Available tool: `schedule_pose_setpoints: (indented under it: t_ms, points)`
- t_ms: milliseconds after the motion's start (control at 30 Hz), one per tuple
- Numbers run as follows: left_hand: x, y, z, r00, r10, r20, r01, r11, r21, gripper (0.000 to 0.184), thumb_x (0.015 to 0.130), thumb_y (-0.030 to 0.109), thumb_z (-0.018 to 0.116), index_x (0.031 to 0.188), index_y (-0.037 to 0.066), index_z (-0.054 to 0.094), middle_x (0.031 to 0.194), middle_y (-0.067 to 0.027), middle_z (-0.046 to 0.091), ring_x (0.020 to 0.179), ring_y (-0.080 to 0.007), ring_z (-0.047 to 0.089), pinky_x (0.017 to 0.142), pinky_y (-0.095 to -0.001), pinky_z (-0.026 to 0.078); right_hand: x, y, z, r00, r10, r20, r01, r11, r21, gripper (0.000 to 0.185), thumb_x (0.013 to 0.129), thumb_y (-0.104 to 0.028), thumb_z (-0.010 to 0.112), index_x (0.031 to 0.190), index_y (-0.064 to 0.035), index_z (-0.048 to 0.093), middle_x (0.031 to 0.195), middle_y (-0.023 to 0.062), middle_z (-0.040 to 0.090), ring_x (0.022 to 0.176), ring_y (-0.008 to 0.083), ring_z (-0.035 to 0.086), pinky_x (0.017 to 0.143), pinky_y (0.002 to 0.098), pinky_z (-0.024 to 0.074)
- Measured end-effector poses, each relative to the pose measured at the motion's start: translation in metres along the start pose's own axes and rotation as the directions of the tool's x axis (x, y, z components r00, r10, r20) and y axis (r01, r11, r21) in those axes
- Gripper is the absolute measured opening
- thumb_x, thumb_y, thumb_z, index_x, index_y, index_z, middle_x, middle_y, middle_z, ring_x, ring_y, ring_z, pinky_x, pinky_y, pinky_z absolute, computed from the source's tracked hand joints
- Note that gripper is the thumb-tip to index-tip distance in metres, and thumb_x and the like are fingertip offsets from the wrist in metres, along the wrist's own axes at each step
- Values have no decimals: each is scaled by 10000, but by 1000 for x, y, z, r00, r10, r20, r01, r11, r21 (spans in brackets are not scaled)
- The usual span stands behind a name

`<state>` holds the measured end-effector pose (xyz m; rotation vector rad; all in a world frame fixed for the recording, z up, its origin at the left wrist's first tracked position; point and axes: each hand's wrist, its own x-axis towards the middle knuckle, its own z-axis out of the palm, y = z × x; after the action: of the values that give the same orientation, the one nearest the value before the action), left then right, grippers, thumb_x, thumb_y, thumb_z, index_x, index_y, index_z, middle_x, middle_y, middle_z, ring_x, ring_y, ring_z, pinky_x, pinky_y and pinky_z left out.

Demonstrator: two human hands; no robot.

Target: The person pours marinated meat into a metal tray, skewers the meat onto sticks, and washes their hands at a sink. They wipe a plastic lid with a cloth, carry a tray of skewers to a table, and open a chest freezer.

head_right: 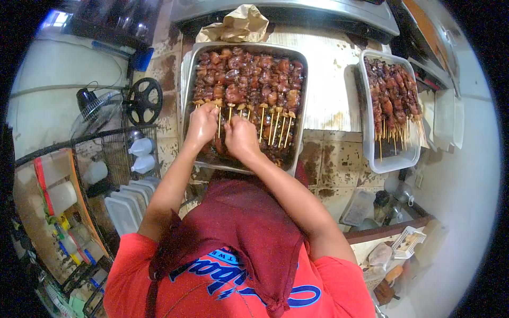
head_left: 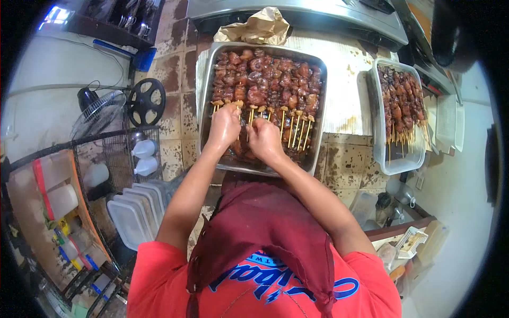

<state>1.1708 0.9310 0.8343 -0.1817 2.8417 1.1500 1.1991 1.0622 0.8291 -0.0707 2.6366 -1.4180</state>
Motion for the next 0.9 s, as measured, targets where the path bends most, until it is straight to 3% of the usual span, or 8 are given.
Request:
schedule_pose_setpoints:
  t_ms: [100,300,400,567,833,867,900]
  points:
    - [7,-9,6,997,72,-43,-68,994,82,140,817,103,560,769,-27,579,692,-240,558,667,-384,583,590,-420,442,9,4,13,996,63,57,-61,997,-36,176,789,-97,591,688,31,523,679,263,556,669,439,560,652,493,456]
    - [0,9,-14,999,-39,-15,38,999,-13,131,800,96,576,756,-27,593,730,-238,587,700,-402,584,630,-425,469,-1,-7,-4,998,55,3,-55,998,27,177,794,-103,585,683,20,523,701,252,558,691,435,555,636,493,437]
    - [3,-6,2,991,115,-73,-109,991,74,128,792,100,585,745,-19,591,716,-235,589,702,-416,578,626,-447,463,-5,-10,-12,997,82,3,-82,994,68,173,795,-92,582,687,27,518,705,242,559,706,422,557,652,484,441]
    - [10,-15,16,993,105,-48,-97,984,150,139,788,104,580,738,-22,549,686,-248,576,695,-429,577,622,-478,457,12,6,13,996,70,49,-66,995,-77,167,772,-97,589,685,39,546,686,275,572,675,445,572,646,499,461]
    - [12,-6,2,989,144,30,-147,961,236,118,785,61,523,765,-49,559,739,-260,591,728,-427,585,669,-481,472,22,-3,21,990,117,83,-113,992,-54,159,755,-84,548,702,58,596,709,304,578,716,448,594,691,495,479]
    - [12,1,-6,991,100,88,-121,951,285,116,781,67,528,782,-29,592,751,-262,592,744,-419,589,689,-489,467,22,-5,18,982,122,147,-115,992,-53,187,768,-120,568,712,56,597,708,296,580,716,444,592,692,489,478]
    - [15,14,-16,999,31,28,-38,937,347,134,789,95,523,769,0,616,763,-245,599,745,-403,594,689,-488,466,21,-8,13,970,129,205,-120,991,-57,218,781,-155,587,721,54,599,707,288,581,716,440,591,692,484,477]
